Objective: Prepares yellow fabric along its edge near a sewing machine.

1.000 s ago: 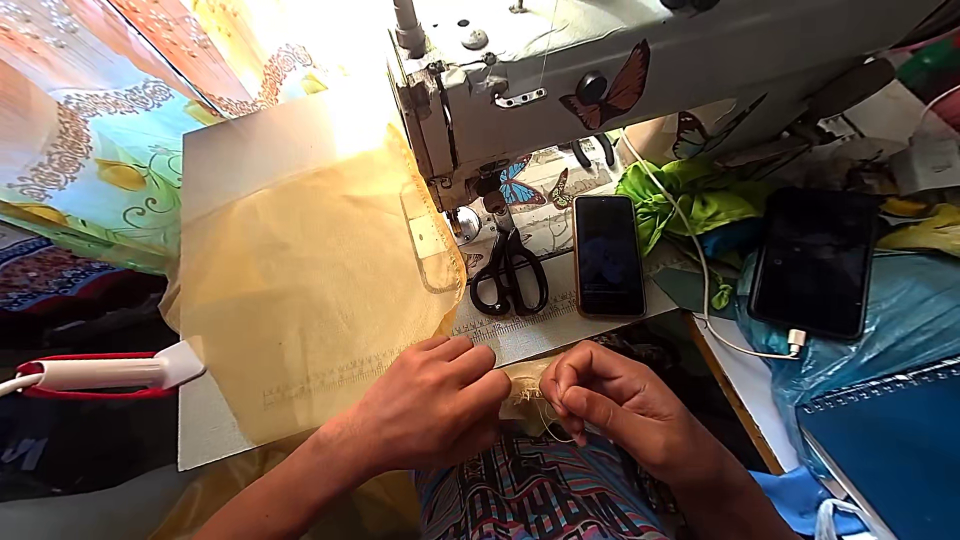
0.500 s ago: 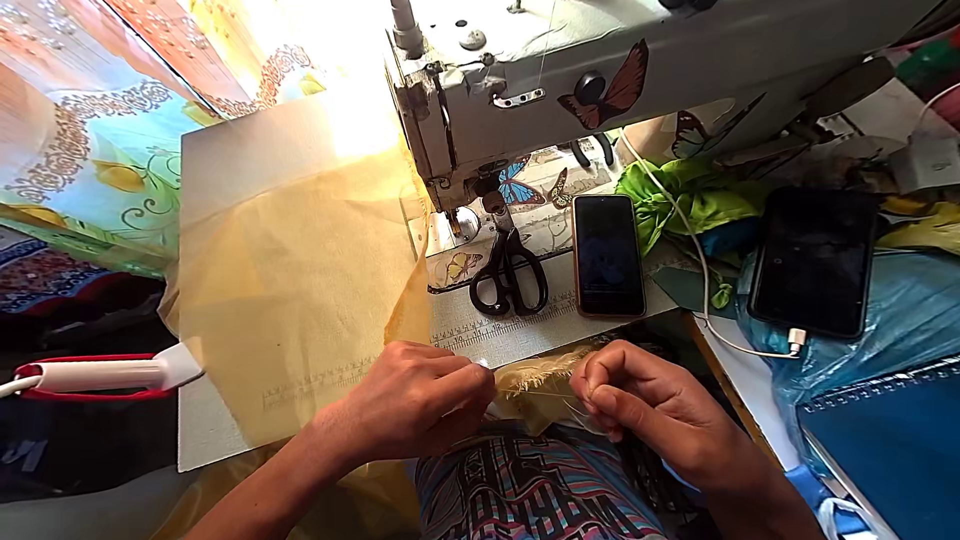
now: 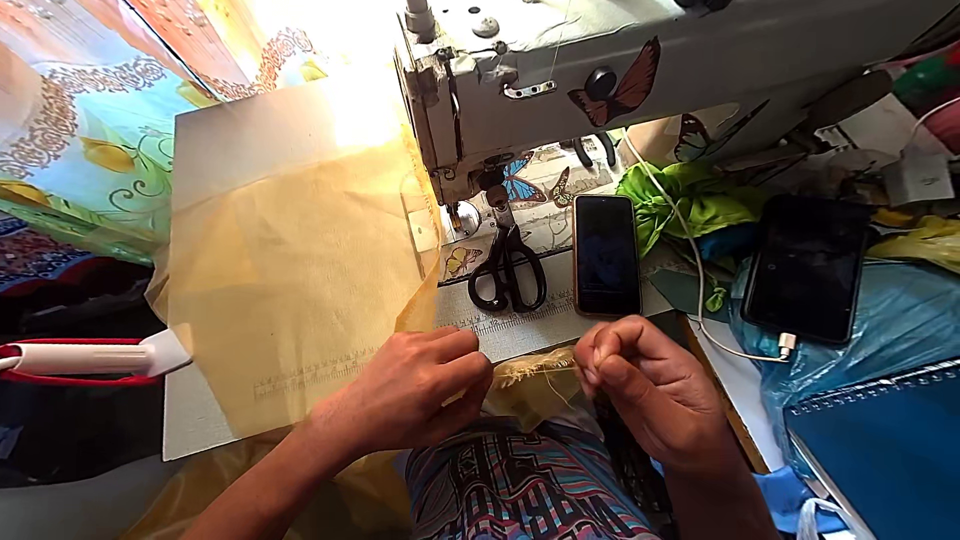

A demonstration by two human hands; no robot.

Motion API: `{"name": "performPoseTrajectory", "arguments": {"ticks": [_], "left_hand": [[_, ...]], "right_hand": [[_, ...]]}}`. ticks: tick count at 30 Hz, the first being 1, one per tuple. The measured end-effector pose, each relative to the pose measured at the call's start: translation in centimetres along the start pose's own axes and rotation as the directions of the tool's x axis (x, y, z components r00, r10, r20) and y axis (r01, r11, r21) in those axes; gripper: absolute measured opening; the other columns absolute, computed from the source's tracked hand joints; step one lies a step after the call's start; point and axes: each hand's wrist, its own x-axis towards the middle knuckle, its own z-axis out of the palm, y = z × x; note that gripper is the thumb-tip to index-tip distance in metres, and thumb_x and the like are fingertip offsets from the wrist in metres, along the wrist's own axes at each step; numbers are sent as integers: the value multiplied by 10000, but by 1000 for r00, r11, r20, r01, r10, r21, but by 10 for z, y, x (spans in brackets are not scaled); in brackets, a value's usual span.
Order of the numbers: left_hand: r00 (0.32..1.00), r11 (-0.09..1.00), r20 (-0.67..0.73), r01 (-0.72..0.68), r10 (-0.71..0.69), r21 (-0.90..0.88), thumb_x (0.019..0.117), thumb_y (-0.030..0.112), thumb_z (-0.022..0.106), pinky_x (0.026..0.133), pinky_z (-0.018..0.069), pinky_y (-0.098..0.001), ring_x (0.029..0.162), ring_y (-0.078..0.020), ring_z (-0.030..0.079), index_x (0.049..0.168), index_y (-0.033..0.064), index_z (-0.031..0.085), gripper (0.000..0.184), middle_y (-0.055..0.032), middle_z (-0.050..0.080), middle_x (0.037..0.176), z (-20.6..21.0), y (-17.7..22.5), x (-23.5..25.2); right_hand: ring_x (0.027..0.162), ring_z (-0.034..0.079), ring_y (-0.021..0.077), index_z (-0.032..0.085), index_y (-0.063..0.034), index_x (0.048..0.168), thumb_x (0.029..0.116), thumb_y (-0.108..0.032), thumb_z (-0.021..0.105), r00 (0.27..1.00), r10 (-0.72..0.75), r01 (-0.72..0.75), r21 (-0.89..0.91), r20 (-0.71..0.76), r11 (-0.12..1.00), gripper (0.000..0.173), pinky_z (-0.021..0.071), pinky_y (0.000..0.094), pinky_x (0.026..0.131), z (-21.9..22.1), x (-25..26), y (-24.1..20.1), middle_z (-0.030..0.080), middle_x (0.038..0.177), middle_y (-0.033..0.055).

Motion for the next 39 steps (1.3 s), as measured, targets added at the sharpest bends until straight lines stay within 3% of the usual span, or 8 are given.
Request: {"name": "performPoseTrajectory", "arguments": {"ticks": [3, 7, 11, 15, 22, 27, 33, 39], "left_hand": [[999, 998, 20, 31, -30, -48, 1065, 208, 515, 685, 506, -289, 793, -184, 610, 1013, 78, 695, 228, -87, 615, 861, 14, 5, 4], [998, 998, -12, 68, -68, 10, 1009, 200, 537, 698, 494, -311, 792, -192, 604, 965, 112, 716, 205, -73, 619, 847, 20, 5, -1], [993, 988, -35, 116, -113, 98, 1058, 246, 513, 641, 422, -288, 706, -167, 536, 1028, 130, 745, 261, -44, 558, 762, 18, 7, -6], [993, 971, -57, 112, -102, 211, 1030, 175, 472, 539, 417, -296, 623, -189, 532, 1016, 70, 721, 270, -53, 540, 711, 18, 13, 1], [973, 957, -86, 228, -216, 177, 1053, 299, 517, 529, 443, -279, 611, -167, 589, 966, 68, 689, 301, -53, 605, 708, 18, 11, 5], [979, 949, -71, 204, -192, 242, 1044, 360, 528, 505, 400, -289, 582, -172, 548, 823, 83, 646, 374, -32, 539, 651, 16, 10, 5], [981, 977, 98, 152, -167, 151, 1067, 270, 488, 596, 483, -315, 683, -207, 597, 924, 63, 679, 316, -64, 588, 755, 11, 8, 4], [983, 976, 93, 144, -161, 163, 1066, 210, 478, 646, 511, -328, 736, -225, 621, 939, 54, 670, 278, -83, 611, 799, 17, 10, 2]], "right_hand": [[1067, 660, 67, 638, -219, 1103, 1083, -292, 499, 986, -160, 155, 130, 35, 979, 159, 522, 260, 991, 16, 16, 6, 700, 1029, -69], [906, 652, 52, 593, -195, 1144, 1095, -230, 471, 980, -134, 79, 335, 145, 939, 136, 546, 258, 890, 36, 12, 22, 649, 935, -45], [940, 579, -44, 600, -87, 1091, 1071, -161, 528, 987, -121, 121, 8, 105, 993, 105, 481, 112, 843, 35, 4, 26, 607, 974, -35], [983, 572, 38, 619, -60, 1050, 1063, -200, 559, 977, -185, 209, -333, 104, 920, 152, 472, 147, 885, 38, 0, 24, 570, 976, 44], [835, 599, -59, 609, -80, 1024, 1073, -223, 535, 989, -109, 66, -360, -99, 931, 168, 515, 95, 758, 26, 1, 14, 624, 912, -49], [712, 493, -61, 657, -28, 1049, 1030, -236, 592, 994, 40, -91, -573, -100, 815, 219, 428, 62, 614, 25, -3, 16, 594, 984, 18], [771, 607, 141, 689, -107, 993, 1023, -252, 534, 992, 117, -22, -850, 46, 526, 215, 484, 248, 697, 22, -10, 18, 676, 832, 9], [681, 621, 155, 727, -113, 941, 1015, -229, 532, 995, 29, 65, -857, 92, 511, 238, 493, 276, 603, 21, -13, 31, 651, 734, 15]]}}
